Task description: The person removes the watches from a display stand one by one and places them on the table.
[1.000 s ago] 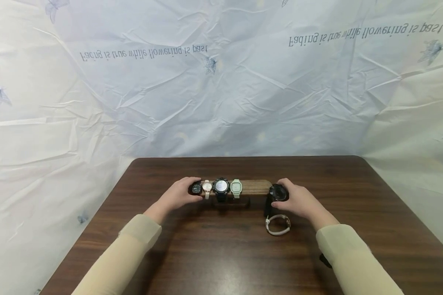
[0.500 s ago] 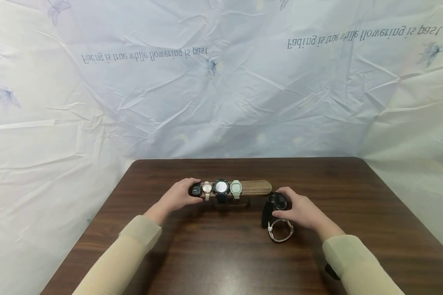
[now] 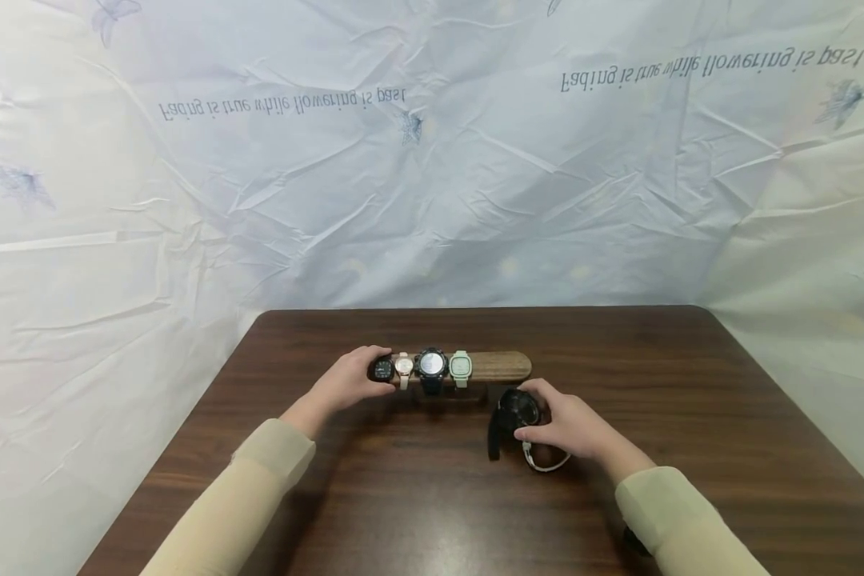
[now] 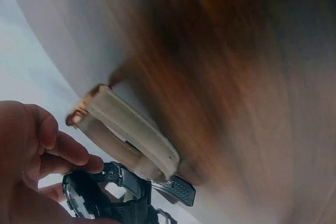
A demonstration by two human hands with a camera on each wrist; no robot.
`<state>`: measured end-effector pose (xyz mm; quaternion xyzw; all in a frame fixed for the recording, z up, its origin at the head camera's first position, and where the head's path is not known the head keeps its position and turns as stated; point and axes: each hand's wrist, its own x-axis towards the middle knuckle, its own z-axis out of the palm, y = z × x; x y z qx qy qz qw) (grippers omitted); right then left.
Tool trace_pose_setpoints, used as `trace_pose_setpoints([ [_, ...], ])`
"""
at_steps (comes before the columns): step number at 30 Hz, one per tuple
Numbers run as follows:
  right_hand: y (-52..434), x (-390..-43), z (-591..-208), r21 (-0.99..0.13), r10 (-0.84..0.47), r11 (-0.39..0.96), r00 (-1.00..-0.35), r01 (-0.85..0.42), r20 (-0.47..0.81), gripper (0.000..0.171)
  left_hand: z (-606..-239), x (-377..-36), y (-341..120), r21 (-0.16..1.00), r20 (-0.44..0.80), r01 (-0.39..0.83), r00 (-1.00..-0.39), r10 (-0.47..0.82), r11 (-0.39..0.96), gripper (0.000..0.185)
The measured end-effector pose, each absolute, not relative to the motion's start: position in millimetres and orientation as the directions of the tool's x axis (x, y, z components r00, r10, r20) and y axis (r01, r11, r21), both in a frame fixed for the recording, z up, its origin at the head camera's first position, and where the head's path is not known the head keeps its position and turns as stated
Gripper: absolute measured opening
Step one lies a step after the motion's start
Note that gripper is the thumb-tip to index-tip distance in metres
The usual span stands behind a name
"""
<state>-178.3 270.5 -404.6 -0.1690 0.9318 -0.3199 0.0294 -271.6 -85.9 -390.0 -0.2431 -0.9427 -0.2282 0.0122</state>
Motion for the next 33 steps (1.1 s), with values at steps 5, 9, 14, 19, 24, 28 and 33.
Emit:
trace_pose_setpoints([
  [5, 259.6, -177.6, -404.8, -0.622, -0.359, 0.720, -0.932, -0.306, 0.044, 0.063, -390.8, -274.7, -87.7, 0.425, 0.139, 0.472, -0.877, 0.459, 0.772, 0.064],
  [9, 250.1, -178.1, -406.3, -0.623, -0.368, 0.716, -0.929, -0.315, 0.046, 0.064, -391.4, -279.4, -89.5, 0.420, 0.141, 0.480, -0.873, 0.467, 0.770, 0.064],
  [14, 239.7, -180.3, -410.6, -0.623, -0.390, 0.706, -0.919, -0.337, 0.055, 0.064, -391.1, -284.6, -91.7, 0.425, 0.141, 0.488, -0.867, 0.477, 0.762, 0.064],
  [19, 230.2, -181.6, -413.8, -0.632, -0.400, 0.698, -0.915, -0.337, 0.046, 0.064, -391.3, -288.5, -93.3, 0.417, 0.147, 0.498, -0.862, 0.484, 0.760, 0.064],
  [24, 224.2, -180.5, -414.9, -0.640, -0.395, 0.700, -0.918, -0.317, 0.024, 0.065, -391.5, -289.9, -93.0, 0.420, 0.151, 0.503, -0.859, 0.488, 0.756, 0.064],
  [28, 221.6, -180.1, -416.0, -0.622, -0.386, 0.704, -0.920, -0.341, 0.068, 0.064, -391.3, -291.0, -93.0, 0.425, 0.149, 0.505, -0.858, 0.492, 0.751, 0.065],
  [33, 220.8, -180.6, -419.0, -0.604, -0.404, 0.687, -0.903, -0.404, 0.144, 0.061, -391.9, -292.5, -93.8, 0.423, 0.145, 0.500, -0.860, 0.489, 0.755, 0.065],
])
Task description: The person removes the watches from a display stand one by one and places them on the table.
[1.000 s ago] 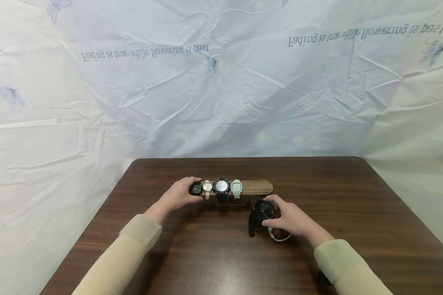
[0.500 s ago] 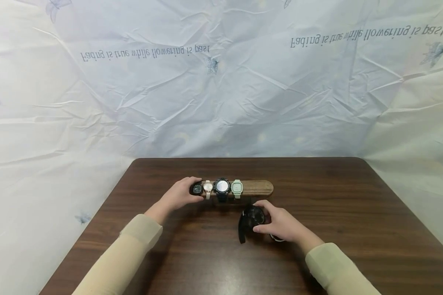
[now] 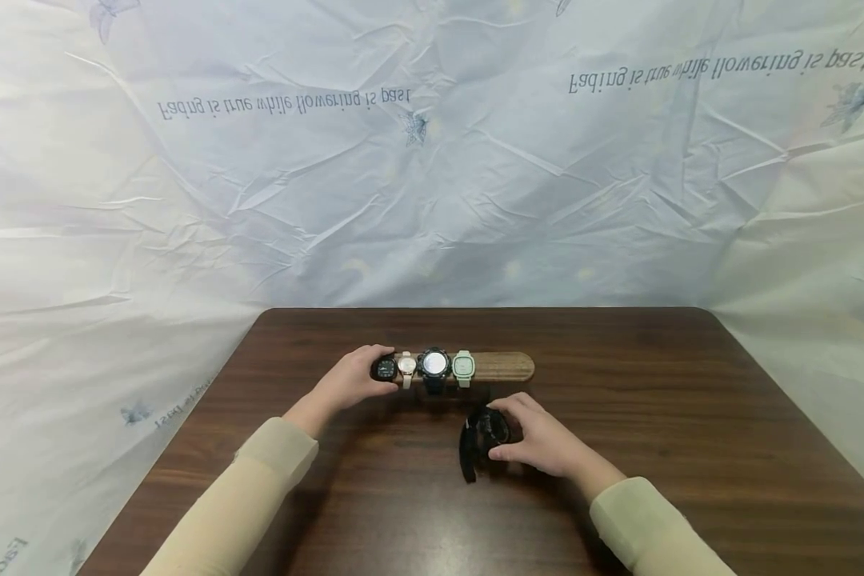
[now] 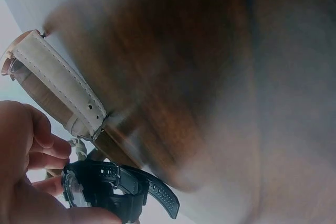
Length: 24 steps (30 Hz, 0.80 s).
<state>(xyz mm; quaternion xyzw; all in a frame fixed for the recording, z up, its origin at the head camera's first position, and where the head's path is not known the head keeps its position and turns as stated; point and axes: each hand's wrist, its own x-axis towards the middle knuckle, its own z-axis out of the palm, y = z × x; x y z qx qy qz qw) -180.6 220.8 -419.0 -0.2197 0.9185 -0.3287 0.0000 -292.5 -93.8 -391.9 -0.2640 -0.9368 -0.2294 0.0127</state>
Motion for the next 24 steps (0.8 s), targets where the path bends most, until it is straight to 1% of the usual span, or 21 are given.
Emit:
trace_pose_setpoints([
  [5, 222.7, -180.0, -420.0, -0.593, -0.411, 0.694, -0.901, -0.409, 0.139, 0.059, -392.0, -291.3, -92.8, 0.419, 0.156, 0.512, -0.854, 0.496, 0.750, 0.065],
  [13, 223.2, -176.3, -418.8, -0.547, -0.392, 0.747, -0.915, -0.378, 0.097, 0.064, -392.4, -289.7, -91.8, 0.417, 0.158, 0.509, -0.857, 0.491, 0.753, 0.065],
  [19, 224.0, -175.1, -420.1, -0.501, -0.408, 0.765, -0.906, -0.404, 0.108, 0.066, -391.7, -287.4, -91.3, 0.417, 0.146, 0.497, -0.863, 0.484, 0.761, 0.066],
  [24, 225.4, -174.7, -421.3, -0.488, -0.432, 0.766, -0.897, -0.418, 0.091, 0.066, -391.4, -284.7, -91.3, 0.422, 0.141, 0.491, -0.866, 0.479, 0.763, 0.066],
])
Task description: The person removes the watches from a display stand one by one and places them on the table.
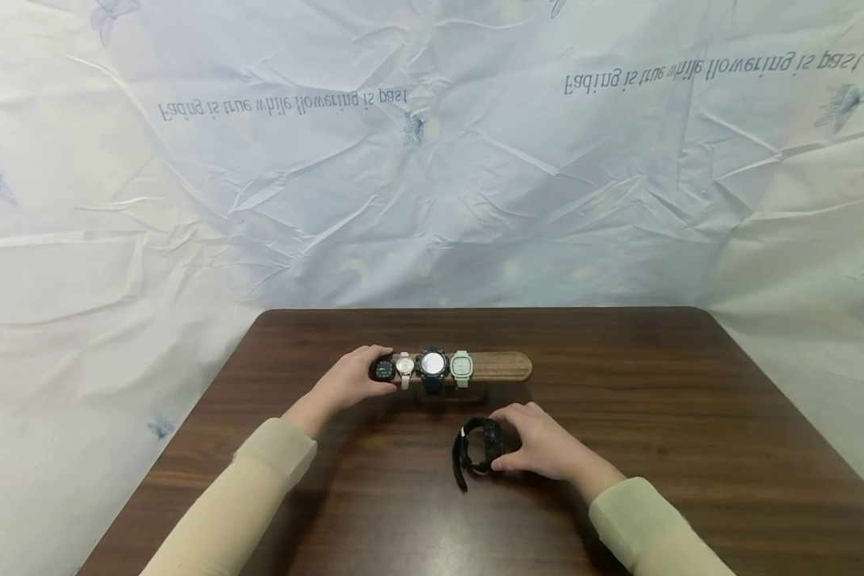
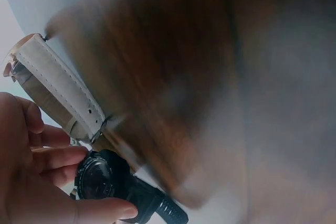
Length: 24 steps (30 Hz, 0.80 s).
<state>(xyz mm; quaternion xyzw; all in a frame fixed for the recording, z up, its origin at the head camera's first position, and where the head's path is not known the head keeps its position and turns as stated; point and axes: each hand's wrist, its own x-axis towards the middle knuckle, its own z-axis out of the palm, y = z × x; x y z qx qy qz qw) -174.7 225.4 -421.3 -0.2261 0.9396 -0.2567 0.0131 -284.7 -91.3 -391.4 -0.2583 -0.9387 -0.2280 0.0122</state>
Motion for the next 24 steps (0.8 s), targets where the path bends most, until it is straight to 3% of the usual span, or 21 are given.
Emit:
trace_pose_setpoints([
  [10, 217.1, -184.4, -422.6, -0.425, -0.443, 0.795, -0.893, -0.432, 0.080, 0.068, -392.8, -300.3, -98.3, 0.432, 0.130, 0.500, -0.858, 0.497, 0.750, 0.066],
  [14, 213.9, -187.4, -417.4, -0.451, -0.420, 0.794, -0.904, -0.408, 0.079, 0.071, -391.5, -305.6, -101.5, 0.429, 0.133, 0.510, -0.852, 0.506, 0.746, 0.065],
  [24, 206.9, -200.9, -398.4, -0.448, -0.339, 0.801, -0.918, -0.397, 0.206, 0.067, -389.6, -318.1, -104.8, 0.427, 0.131, 0.525, -0.841, 0.524, 0.736, 0.065],
])
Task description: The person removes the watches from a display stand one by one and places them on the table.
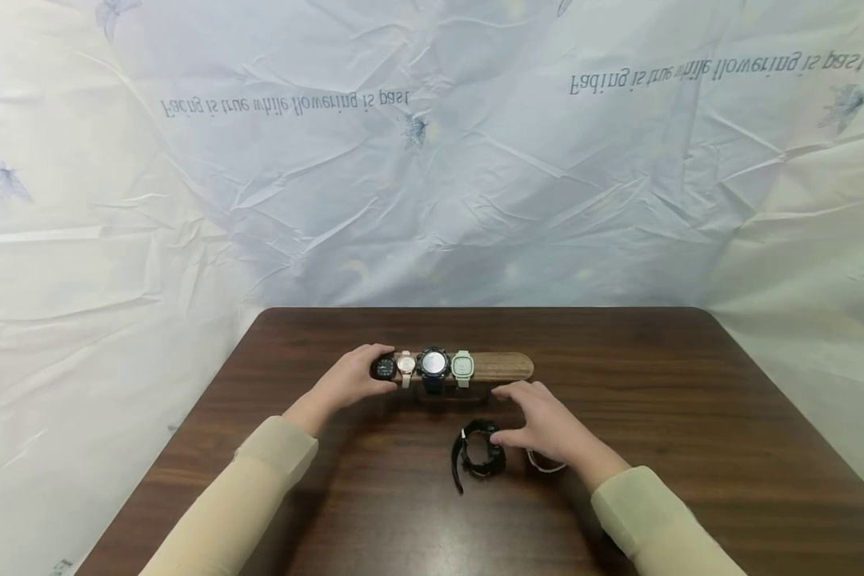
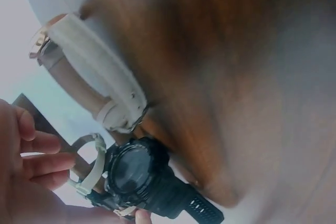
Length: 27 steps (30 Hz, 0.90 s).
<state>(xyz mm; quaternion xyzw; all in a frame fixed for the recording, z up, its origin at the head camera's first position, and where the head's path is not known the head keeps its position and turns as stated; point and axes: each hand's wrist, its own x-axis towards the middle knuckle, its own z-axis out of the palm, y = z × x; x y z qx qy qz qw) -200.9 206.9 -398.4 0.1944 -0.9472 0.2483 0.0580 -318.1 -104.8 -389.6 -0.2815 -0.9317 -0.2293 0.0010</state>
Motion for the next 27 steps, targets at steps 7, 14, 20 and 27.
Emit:
trace_pose_setpoints([
  [7, 205.6, -203.4, -385.4, -0.401, -0.330, 0.808, -0.896, -0.431, 0.298, 0.066, -387.5, -308.0, -101.4, 0.425, 0.126, 0.513, -0.849, 0.513, 0.746, 0.065],
  [14, 205.8, -203.1, -380.5, -0.421, -0.337, 0.805, -0.906, -0.419, 0.256, 0.066, -386.8, -297.8, -100.0, 0.415, 0.140, 0.529, -0.841, 0.523, 0.740, 0.063],
  [20, 204.5, -206.4, -376.5, -0.434, -0.331, 0.809, -0.917, -0.397, 0.221, 0.069, -388.4, -294.4, -99.6, 0.401, 0.132, 0.532, -0.839, 0.528, 0.746, 0.064],
  [27, 201.4, -215.7, -369.4, -0.420, -0.331, 0.814, -0.915, -0.400, 0.230, 0.067, -386.6, -292.6, -98.1, 0.394, 0.145, 0.529, -0.843, 0.518, 0.752, 0.064],
])
